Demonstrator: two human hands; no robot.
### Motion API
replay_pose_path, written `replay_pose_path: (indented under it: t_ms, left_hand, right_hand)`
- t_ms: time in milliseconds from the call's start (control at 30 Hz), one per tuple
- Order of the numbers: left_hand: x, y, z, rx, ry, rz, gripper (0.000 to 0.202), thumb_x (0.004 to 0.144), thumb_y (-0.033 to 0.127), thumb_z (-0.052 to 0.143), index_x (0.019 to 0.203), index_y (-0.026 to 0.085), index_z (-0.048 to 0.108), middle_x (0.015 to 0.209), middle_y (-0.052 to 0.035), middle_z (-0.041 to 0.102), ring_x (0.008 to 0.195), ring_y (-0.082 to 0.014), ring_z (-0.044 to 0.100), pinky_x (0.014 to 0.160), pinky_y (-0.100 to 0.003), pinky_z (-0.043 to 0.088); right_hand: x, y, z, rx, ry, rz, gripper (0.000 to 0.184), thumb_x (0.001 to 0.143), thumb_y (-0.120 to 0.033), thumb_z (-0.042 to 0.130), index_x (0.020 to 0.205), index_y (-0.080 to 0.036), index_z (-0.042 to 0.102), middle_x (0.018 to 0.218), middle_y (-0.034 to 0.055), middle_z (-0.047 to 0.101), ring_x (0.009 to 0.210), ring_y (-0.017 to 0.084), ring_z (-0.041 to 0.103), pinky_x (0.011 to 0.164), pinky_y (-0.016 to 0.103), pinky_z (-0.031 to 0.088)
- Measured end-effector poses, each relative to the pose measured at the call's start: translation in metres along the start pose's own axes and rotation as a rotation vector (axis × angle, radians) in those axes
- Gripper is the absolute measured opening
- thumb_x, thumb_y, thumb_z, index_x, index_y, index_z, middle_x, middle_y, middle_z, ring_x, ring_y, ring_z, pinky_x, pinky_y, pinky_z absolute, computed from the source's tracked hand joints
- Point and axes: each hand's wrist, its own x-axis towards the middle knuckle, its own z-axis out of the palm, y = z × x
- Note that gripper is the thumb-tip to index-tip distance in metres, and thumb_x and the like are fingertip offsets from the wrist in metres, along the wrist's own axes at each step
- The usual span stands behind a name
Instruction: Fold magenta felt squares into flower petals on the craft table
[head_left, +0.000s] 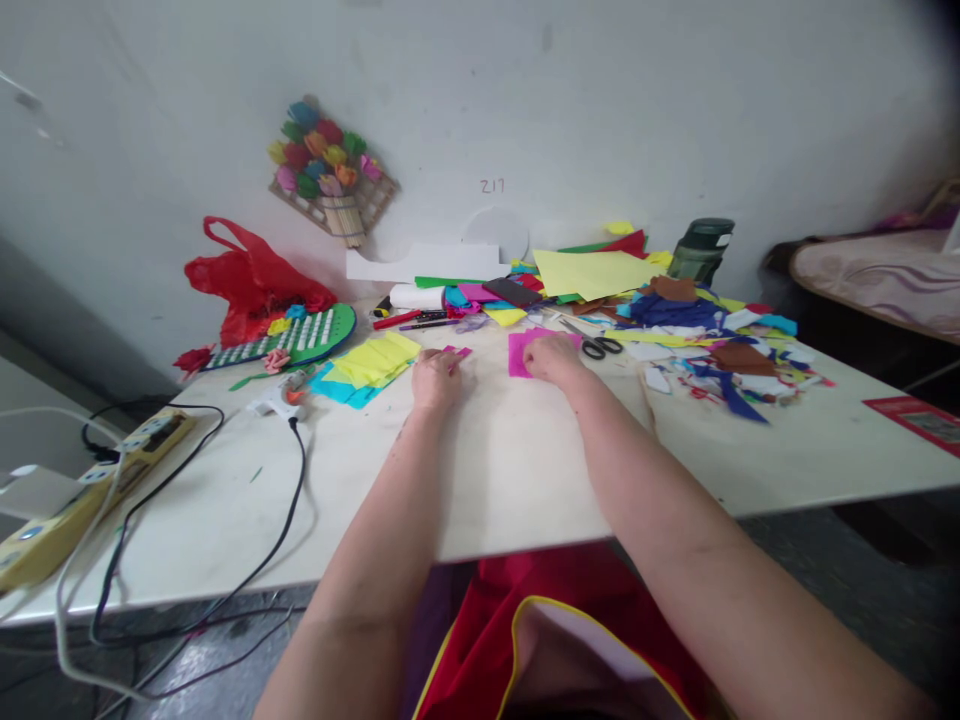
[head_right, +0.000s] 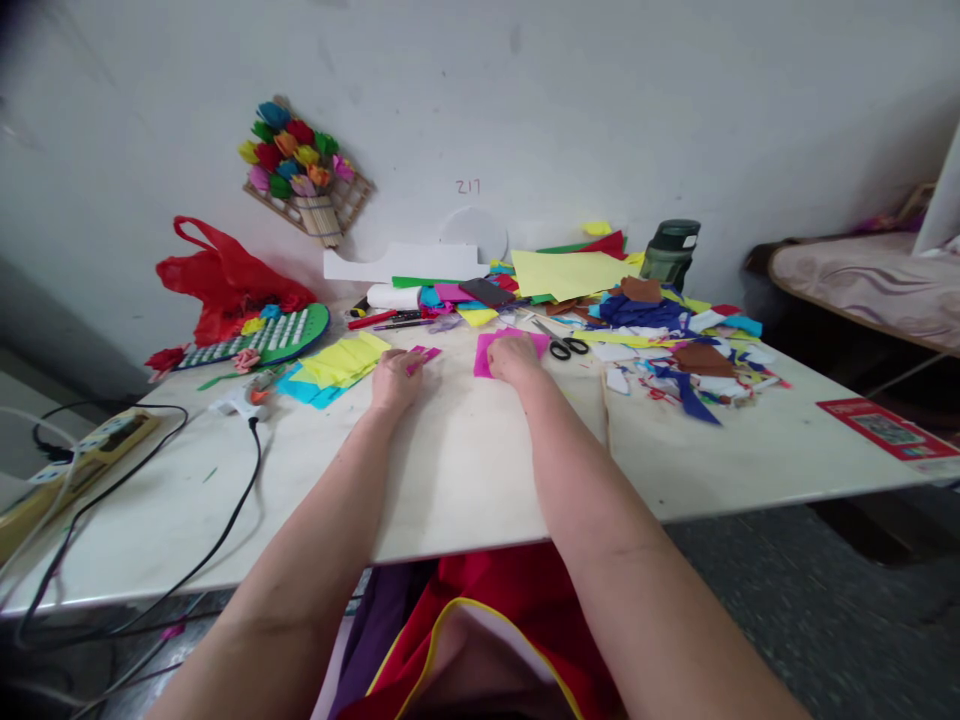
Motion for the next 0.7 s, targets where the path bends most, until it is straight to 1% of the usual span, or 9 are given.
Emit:
replay_pose_path:
  t_ms: [133, 200, 300, 367, 467, 533, 600, 700]
  left_hand:
    - [-0.001, 0.003, -0.002, -0.012, -0.039, -0.031, 0.032, 0.073, 0.019, 0.053, 0.099, 0.024, 0.071, 0.102, -0.0053, 0.067, 0.105, -0.0191, 0.054, 0.092, -0.027, 0.042]
    - [-0.001, 0.004, -0.002, -0.013, -0.05, -0.037, 0.032, 0.074, 0.019, 0.053, 0.099, 0.025, 0.071, 0.101, -0.0057, 0.067, 0.105, -0.0189, 0.054, 0.091, -0.026, 0.042]
    - [-0.001, 0.005, -0.002, -0.024, -0.051, -0.043, 0.032, 0.075, 0.02, 0.053, 0.101, 0.025, 0.07, 0.1, -0.0063, 0.067, 0.103, -0.0184, 0.054, 0.09, -0.025, 0.042]
    - [0.0, 0.006, -0.002, -0.039, -0.047, -0.07, 0.032, 0.075, 0.022, 0.053, 0.103, 0.025, 0.069, 0.101, -0.007, 0.067, 0.099, -0.0184, 0.057, 0.089, -0.025, 0.042]
    - [0.001, 0.005, 0.0, -0.091, -0.057, -0.138, 0.032, 0.078, 0.028, 0.052, 0.105, 0.024, 0.069, 0.098, -0.0072, 0.068, 0.091, -0.019, 0.06, 0.085, -0.028, 0.044]
    - [0.002, 0.003, 0.002, -0.169, -0.086, -0.178, 0.032, 0.08, 0.033, 0.05, 0.104, 0.023, 0.068, 0.093, -0.006, 0.07, 0.086, -0.0185, 0.062, 0.08, -0.028, 0.046]
    - [0.003, 0.0, 0.005, -0.274, -0.115, -0.199, 0.032, 0.081, 0.034, 0.05, 0.105, 0.022, 0.068, 0.09, -0.0046, 0.071, 0.08, -0.0165, 0.063, 0.077, -0.027, 0.046]
    - [0.002, -0.003, 0.008, -0.387, -0.146, -0.217, 0.031, 0.08, 0.03, 0.05, 0.105, 0.022, 0.067, 0.086, -0.0032, 0.072, 0.068, -0.0133, 0.063, 0.073, -0.025, 0.047]
  right_hand:
    - [-0.001, -0.001, -0.001, 0.034, -0.009, 0.02, 0.024, 0.079, -0.019, 0.046, 0.086, -0.02, 0.069, 0.093, 0.0088, 0.068, 0.089, 0.022, 0.059, 0.086, 0.036, 0.034]
    - [-0.002, -0.001, -0.001, 0.043, 0.009, 0.023, 0.025, 0.08, -0.017, 0.044, 0.084, -0.018, 0.069, 0.096, 0.0095, 0.068, 0.089, 0.021, 0.058, 0.091, 0.04, 0.031]
    - [-0.002, 0.0, 0.0, 0.045, 0.098, 0.017, 0.027, 0.081, -0.015, 0.041, 0.083, -0.017, 0.067, 0.098, 0.0093, 0.067, 0.089, 0.021, 0.058, 0.099, 0.044, 0.021]
    - [-0.003, 0.001, 0.0, 0.06, 0.167, 0.021, 0.027, 0.082, -0.015, 0.04, 0.085, -0.017, 0.066, 0.099, 0.0089, 0.067, 0.092, 0.021, 0.057, 0.102, 0.044, 0.017]
    - [-0.003, 0.001, -0.001, 0.076, 0.266, 0.02, 0.028, 0.083, -0.016, 0.038, 0.088, -0.016, 0.065, 0.1, 0.0086, 0.067, 0.096, 0.021, 0.055, 0.103, 0.04, 0.017]
    - [-0.004, 0.001, -0.003, 0.076, 0.309, 0.01, 0.03, 0.085, -0.017, 0.036, 0.091, -0.016, 0.065, 0.101, 0.0091, 0.066, 0.097, 0.021, 0.055, 0.102, 0.038, 0.019]
    - [-0.004, 0.001, -0.005, 0.082, 0.308, 0.012, 0.031, 0.085, -0.017, 0.035, 0.093, -0.015, 0.066, 0.101, 0.0099, 0.067, 0.096, 0.021, 0.055, 0.1, 0.036, 0.022]
    - [-0.004, 0.001, -0.007, 0.092, 0.245, 0.034, 0.031, 0.085, -0.018, 0.038, 0.095, -0.017, 0.067, 0.102, 0.0095, 0.067, 0.094, 0.021, 0.057, 0.095, 0.035, 0.029]
